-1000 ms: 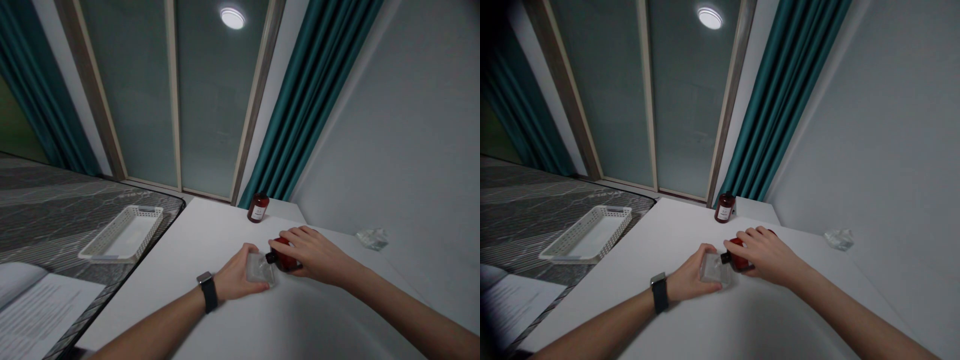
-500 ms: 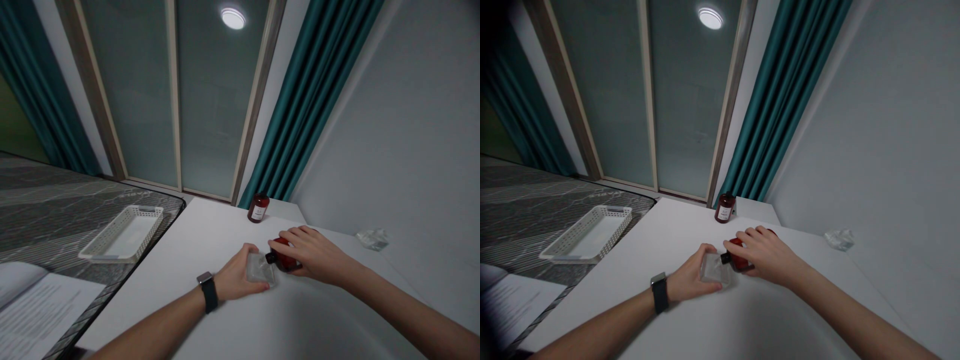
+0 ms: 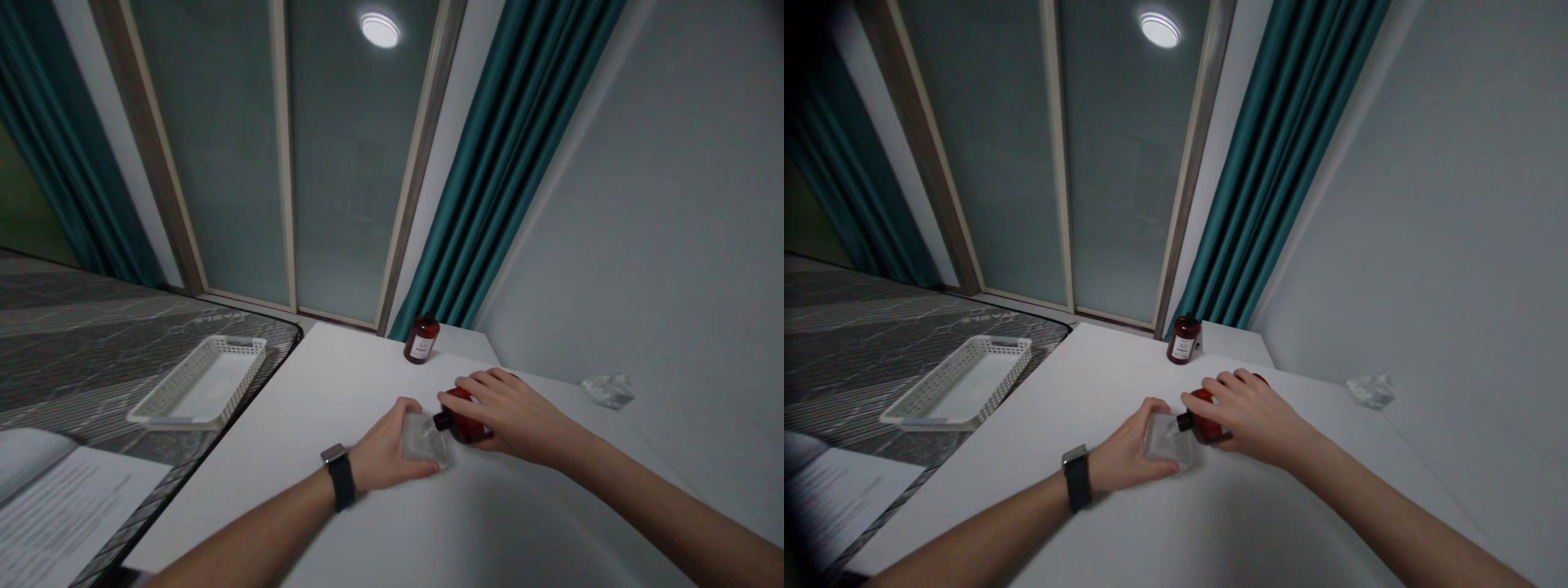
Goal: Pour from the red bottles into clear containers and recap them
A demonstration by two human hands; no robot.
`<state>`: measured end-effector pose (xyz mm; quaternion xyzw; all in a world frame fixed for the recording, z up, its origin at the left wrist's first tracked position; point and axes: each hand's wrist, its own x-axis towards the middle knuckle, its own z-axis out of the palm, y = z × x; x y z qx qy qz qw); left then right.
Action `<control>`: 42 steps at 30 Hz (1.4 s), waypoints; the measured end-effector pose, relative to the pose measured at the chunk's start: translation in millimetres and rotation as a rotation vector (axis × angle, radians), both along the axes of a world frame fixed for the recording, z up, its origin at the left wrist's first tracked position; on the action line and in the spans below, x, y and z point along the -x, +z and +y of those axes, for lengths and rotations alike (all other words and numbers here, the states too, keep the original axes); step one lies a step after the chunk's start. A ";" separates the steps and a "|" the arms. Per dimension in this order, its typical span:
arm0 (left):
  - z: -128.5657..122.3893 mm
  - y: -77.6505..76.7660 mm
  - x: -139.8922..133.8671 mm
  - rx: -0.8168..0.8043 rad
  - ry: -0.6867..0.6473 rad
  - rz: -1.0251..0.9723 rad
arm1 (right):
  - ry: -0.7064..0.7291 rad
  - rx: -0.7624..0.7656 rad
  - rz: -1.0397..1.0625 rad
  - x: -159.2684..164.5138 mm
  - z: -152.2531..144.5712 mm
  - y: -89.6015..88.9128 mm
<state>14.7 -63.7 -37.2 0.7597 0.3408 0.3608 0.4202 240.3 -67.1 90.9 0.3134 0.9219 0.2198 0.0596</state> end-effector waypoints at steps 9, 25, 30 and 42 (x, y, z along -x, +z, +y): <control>0.8 -1.8 -0.5 -0.025 0.015 0.004 | 0.001 -0.004 0.003 -0.7 1.2 -0.9; 0.1 0.3 -1.0 -0.010 0.005 0.002 | 0.011 -0.023 -0.001 -0.4 1.2 -0.1; 0.4 1.6 -0.7 -0.013 0.000 0.003 | 0.015 -0.020 -0.006 -0.3 1.2 0.6; -1.3 4.5 0.1 0.008 0.003 0.008 | 0.045 -0.036 0.000 -1.2 2.4 0.3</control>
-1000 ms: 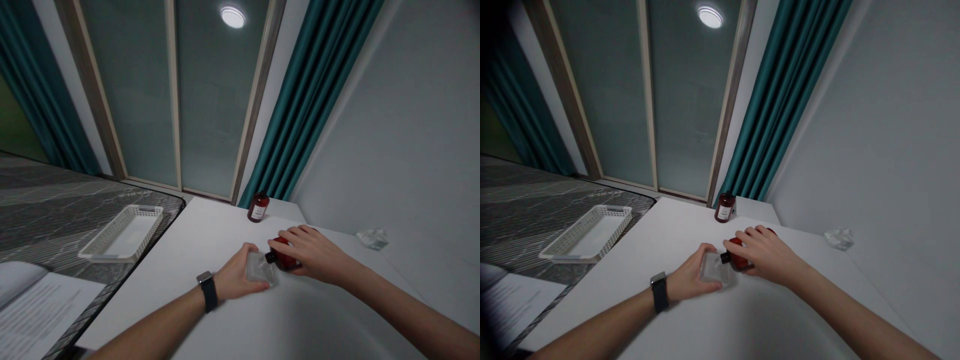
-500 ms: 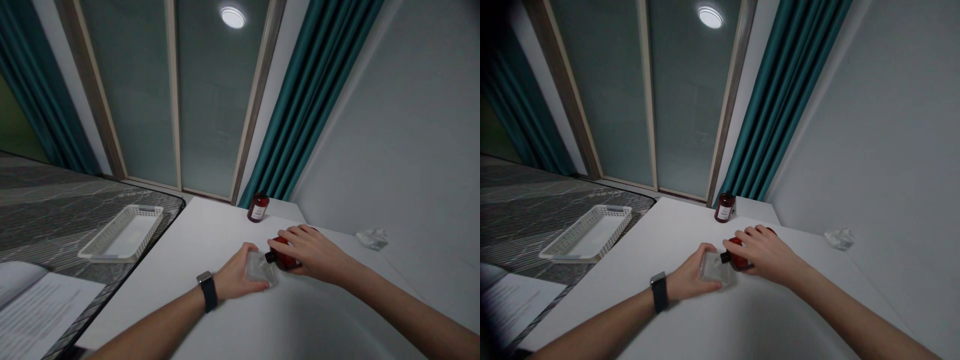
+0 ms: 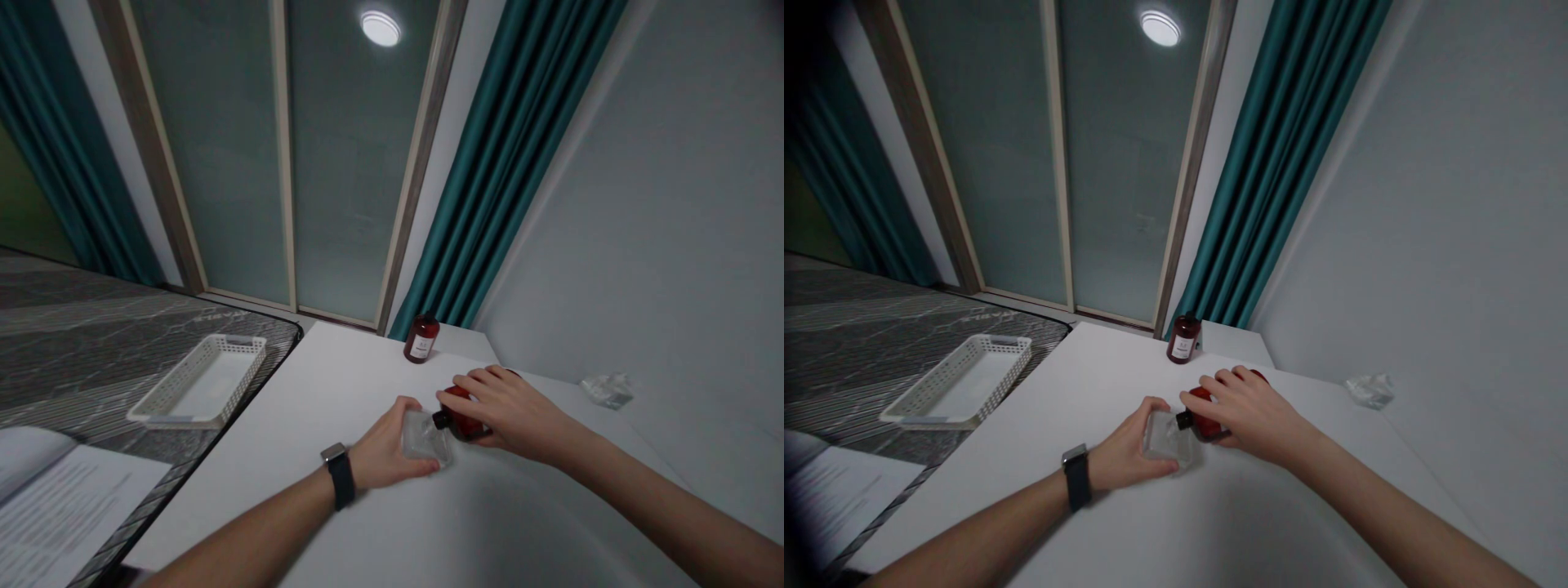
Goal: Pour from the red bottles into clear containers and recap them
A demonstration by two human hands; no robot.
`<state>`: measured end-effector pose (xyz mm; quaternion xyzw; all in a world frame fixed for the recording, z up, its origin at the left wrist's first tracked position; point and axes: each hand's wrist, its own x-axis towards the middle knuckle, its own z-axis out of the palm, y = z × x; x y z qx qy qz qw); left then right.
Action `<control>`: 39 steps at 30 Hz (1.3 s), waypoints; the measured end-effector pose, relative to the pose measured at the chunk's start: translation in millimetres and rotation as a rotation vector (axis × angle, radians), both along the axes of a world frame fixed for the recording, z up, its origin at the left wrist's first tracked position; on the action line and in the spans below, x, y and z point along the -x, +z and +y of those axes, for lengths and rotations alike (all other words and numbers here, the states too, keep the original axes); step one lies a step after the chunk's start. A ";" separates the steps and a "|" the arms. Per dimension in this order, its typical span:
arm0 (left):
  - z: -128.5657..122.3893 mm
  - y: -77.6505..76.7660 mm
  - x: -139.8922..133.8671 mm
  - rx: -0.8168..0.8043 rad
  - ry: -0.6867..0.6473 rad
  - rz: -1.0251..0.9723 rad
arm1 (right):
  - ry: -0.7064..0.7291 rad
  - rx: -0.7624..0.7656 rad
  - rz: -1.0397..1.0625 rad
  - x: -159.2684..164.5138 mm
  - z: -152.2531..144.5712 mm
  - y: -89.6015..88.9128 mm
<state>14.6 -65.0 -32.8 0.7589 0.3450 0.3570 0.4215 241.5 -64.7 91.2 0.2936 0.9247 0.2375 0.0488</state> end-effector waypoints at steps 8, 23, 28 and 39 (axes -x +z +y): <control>1.9 -5.3 -0.6 -0.009 -0.003 -0.010 | -0.011 -0.001 -0.010 0.8 -0.1 0.6; 0.8 -2.5 0.7 -0.014 -0.004 0.004 | 0.001 -0.022 -0.019 2.9 -0.9 3.7; 0.9 -3.5 0.2 -0.008 0.003 -0.004 | 0.011 -0.029 -0.013 2.6 -0.3 3.2; 1.2 -4.5 -1.0 0.006 -0.016 -0.024 | 0.003 -0.031 -0.033 2.8 -0.3 4.4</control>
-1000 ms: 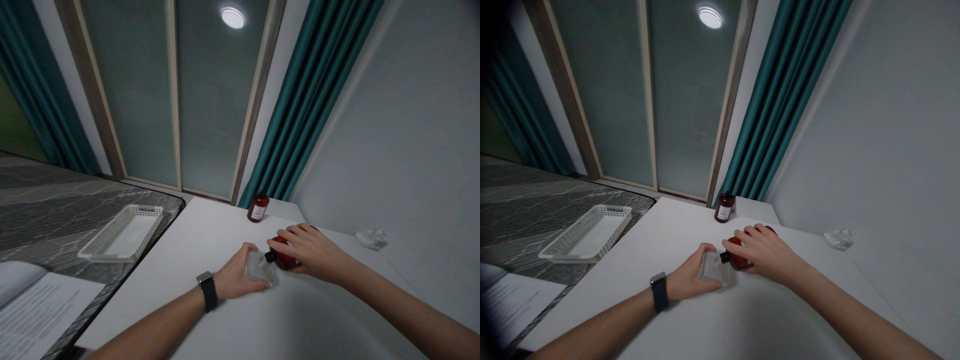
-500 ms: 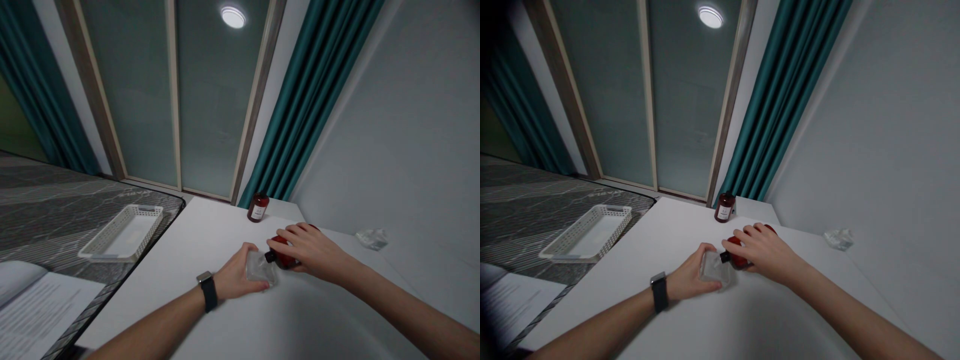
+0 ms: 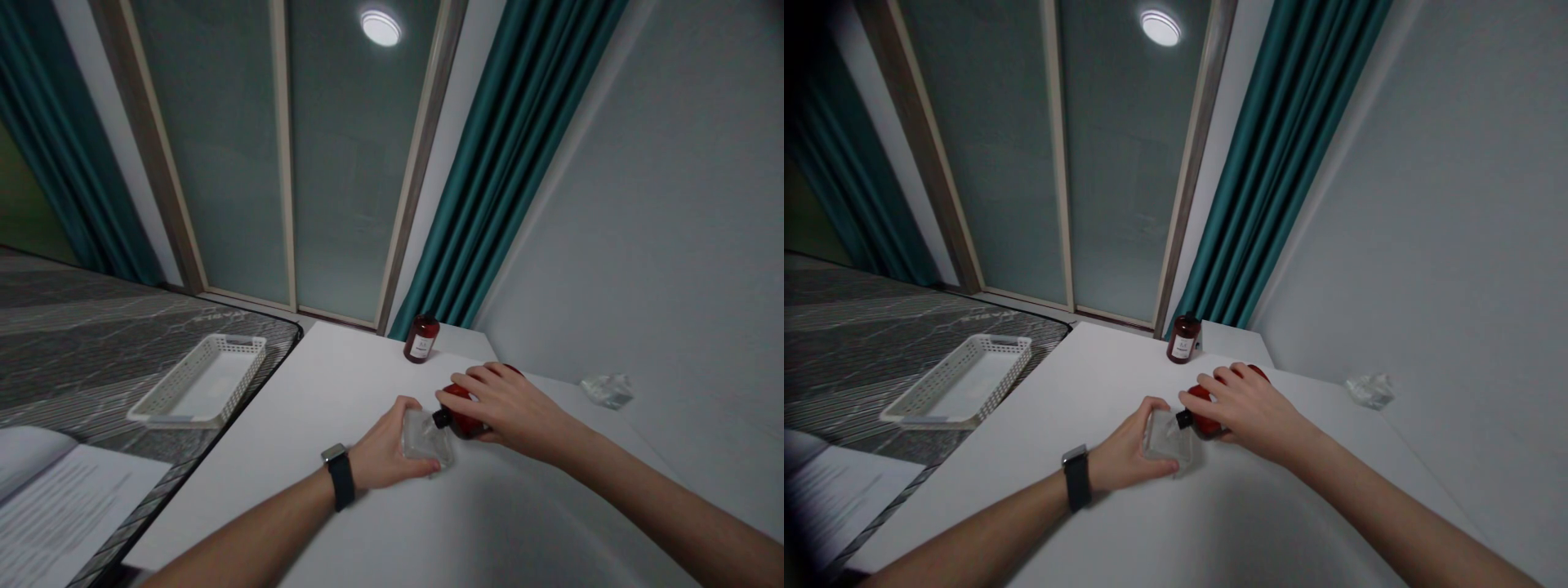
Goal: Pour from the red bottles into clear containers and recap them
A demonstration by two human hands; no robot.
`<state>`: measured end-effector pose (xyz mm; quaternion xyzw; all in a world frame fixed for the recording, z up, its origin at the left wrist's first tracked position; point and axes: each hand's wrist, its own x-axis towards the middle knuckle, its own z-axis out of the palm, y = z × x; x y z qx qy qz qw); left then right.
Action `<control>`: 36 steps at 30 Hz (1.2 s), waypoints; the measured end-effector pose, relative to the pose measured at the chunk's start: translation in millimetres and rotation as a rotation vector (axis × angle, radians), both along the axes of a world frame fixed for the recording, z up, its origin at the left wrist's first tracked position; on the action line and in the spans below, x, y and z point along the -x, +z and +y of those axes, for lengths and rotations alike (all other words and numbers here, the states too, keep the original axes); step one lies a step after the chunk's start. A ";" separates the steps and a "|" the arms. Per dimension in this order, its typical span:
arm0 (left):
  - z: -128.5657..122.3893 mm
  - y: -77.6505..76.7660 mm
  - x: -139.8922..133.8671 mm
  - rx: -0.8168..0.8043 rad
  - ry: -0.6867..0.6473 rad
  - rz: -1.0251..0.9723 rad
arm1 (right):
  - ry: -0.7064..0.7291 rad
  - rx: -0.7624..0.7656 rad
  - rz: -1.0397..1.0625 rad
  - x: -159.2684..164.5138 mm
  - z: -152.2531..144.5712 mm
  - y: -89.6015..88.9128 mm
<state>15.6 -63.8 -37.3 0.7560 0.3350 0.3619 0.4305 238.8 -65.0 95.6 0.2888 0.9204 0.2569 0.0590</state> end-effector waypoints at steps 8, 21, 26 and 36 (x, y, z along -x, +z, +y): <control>-0.5 2.4 -0.6 -0.004 0.002 -0.001 | 0.018 -0.016 0.013 -0.6 0.4 0.1; -0.5 2.7 0.0 0.026 -0.022 -0.018 | 0.007 -0.014 -0.014 0.8 0.1 1.7; -1.5 4.4 -0.1 0.025 -0.018 -0.011 | 0.010 -0.024 -0.025 1.9 -1.2 3.5; -0.1 0.0 -0.9 0.003 -0.011 -0.003 | 0.047 -0.066 -0.030 2.9 0.2 2.9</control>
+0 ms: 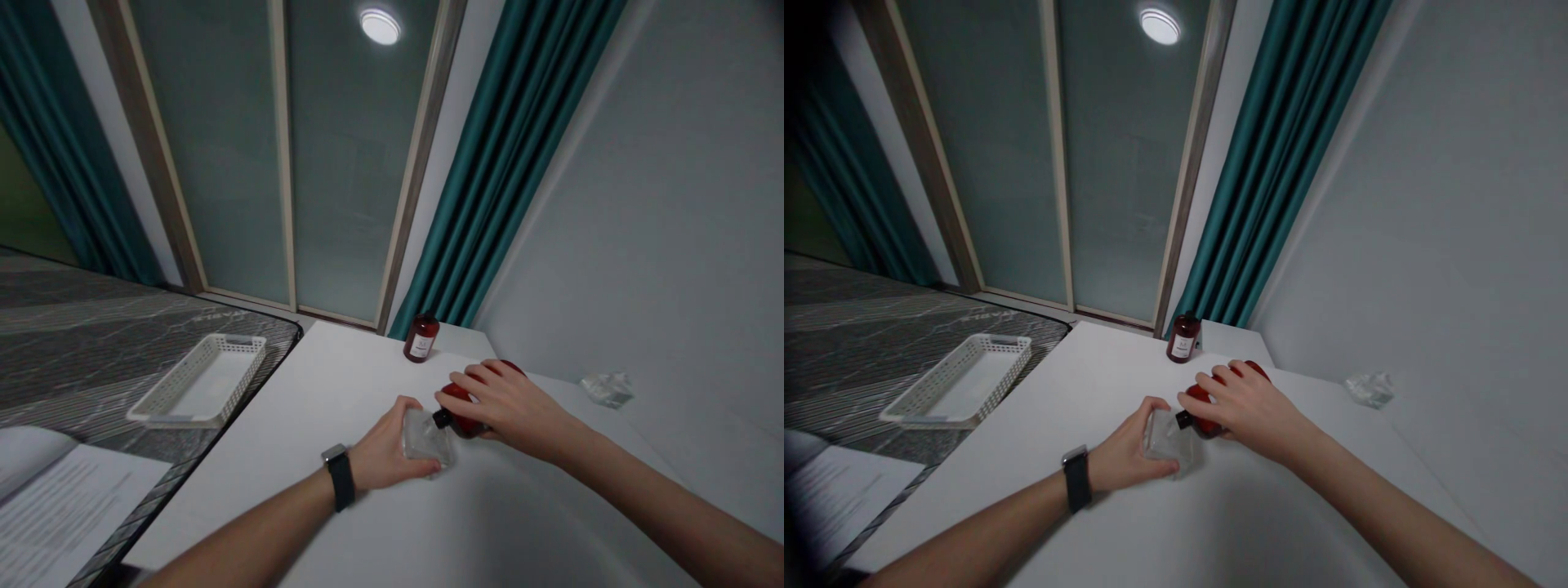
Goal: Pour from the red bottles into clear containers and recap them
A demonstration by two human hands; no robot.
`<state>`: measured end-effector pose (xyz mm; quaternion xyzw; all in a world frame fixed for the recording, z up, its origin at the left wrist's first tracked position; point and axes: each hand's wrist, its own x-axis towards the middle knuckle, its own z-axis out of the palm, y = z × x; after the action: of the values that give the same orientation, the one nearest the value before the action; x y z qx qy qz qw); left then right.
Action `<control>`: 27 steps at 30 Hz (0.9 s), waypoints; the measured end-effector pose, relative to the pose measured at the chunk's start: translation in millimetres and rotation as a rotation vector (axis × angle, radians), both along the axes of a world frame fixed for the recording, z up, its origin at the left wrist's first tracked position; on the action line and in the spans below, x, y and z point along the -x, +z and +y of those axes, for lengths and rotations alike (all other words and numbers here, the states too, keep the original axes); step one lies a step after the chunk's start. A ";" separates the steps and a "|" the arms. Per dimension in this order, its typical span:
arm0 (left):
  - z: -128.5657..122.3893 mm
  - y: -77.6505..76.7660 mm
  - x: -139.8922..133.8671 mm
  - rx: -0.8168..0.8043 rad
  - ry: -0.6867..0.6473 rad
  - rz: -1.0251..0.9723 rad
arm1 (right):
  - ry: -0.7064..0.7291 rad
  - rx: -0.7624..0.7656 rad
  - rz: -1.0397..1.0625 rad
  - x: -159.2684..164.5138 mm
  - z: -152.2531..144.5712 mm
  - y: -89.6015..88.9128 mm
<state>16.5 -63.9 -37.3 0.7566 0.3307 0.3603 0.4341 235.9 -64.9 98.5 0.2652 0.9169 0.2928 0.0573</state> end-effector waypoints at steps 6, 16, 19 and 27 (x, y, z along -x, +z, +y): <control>0.1 0.6 0.4 0.008 -0.007 -0.014 | 0.002 0.001 -0.002 1.0 -0.6 1.7; -1.3 4.3 0.9 0.016 -0.001 -0.015 | -0.004 0.044 0.055 -2.3 -0.3 -1.9; -0.2 1.3 0.8 0.016 -0.033 -0.038 | -0.016 0.072 0.066 -2.8 0.0 -2.6; 0.4 -1.3 0.0 0.031 -0.052 -0.108 | -0.021 0.089 0.090 -1.3 -1.1 -1.8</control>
<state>16.5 -63.5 -38.6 0.7376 0.2925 0.3841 0.4721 237.2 -65.9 96.7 0.2848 0.9278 0.2388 0.0308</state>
